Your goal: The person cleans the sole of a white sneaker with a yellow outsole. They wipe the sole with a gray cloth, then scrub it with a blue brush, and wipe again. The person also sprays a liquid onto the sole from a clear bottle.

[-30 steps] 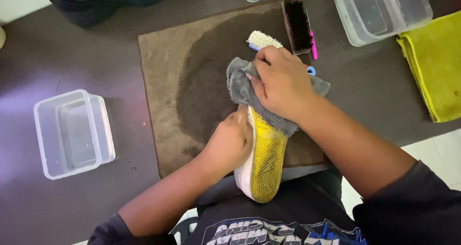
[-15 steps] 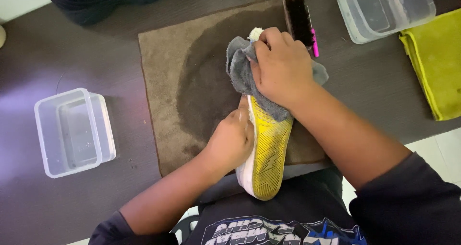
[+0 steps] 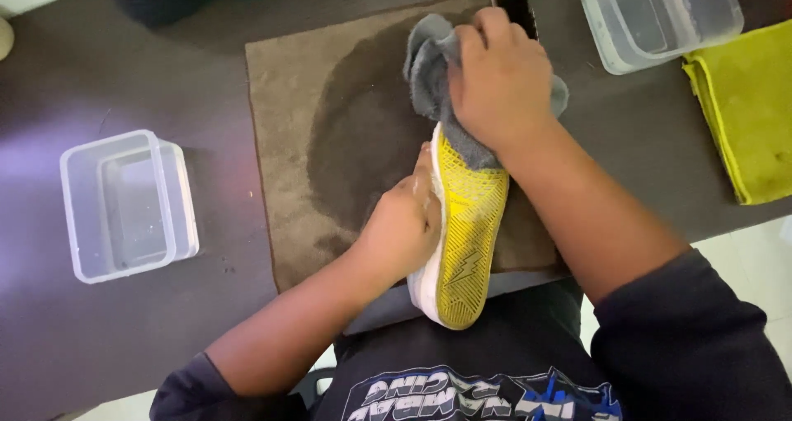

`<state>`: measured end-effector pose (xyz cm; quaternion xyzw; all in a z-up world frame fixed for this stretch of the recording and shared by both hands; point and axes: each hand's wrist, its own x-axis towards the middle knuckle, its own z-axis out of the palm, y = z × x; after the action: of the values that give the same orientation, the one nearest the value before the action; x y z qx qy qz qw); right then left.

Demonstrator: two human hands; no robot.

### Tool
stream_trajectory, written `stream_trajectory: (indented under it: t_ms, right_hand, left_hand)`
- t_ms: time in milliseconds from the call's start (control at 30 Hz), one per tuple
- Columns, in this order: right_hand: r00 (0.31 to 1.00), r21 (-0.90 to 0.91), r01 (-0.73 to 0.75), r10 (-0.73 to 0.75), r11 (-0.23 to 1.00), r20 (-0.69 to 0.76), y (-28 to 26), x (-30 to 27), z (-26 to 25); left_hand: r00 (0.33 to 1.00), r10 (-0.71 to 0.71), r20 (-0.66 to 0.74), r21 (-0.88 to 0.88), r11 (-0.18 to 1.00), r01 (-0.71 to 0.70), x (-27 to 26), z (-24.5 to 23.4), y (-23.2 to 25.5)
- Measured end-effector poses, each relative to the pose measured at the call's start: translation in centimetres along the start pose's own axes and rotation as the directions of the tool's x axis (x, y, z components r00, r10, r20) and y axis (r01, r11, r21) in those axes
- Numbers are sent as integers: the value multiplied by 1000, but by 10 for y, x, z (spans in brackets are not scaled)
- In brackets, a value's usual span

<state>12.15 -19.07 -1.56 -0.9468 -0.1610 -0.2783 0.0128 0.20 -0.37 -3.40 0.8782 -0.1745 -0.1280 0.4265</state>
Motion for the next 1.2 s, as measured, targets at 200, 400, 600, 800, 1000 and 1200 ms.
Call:
stream_trajectory:
  t_ms: [200, 400, 600, 800, 1000, 1200]
  right_hand:
    - [954, 434, 23, 110, 901, -279, 40, -7, -43]
    - [938, 663, 44, 198, 748, -285, 30, -29, -123]
    - [756, 166, -366, 189, 916, 627, -34, -51, -84]
    - [903, 197, -50, -40, 979, 428, -30, -40, -43]
    - [882, 179, -52, -39, 982, 469, -21, -11, -27]
    - [962, -3, 24, -23, 1000, 271, -15, 5, 11]
  left_hand:
    - [997, 71, 11, 79, 994, -71, -1, 3, -5]
    - [998, -4, 62, 18, 1000, 2, 0, -5, 3]
    - [987, 140, -73, -62, 987, -145, -1, 8, -8]
    - [988, 155, -19, 193, 970, -149, 0, 3, -1]
    - [995, 45, 88, 190, 980, -61, 3, -9, 11]
    - [994, 109, -19, 58, 992, -108, -1, 7, -9]
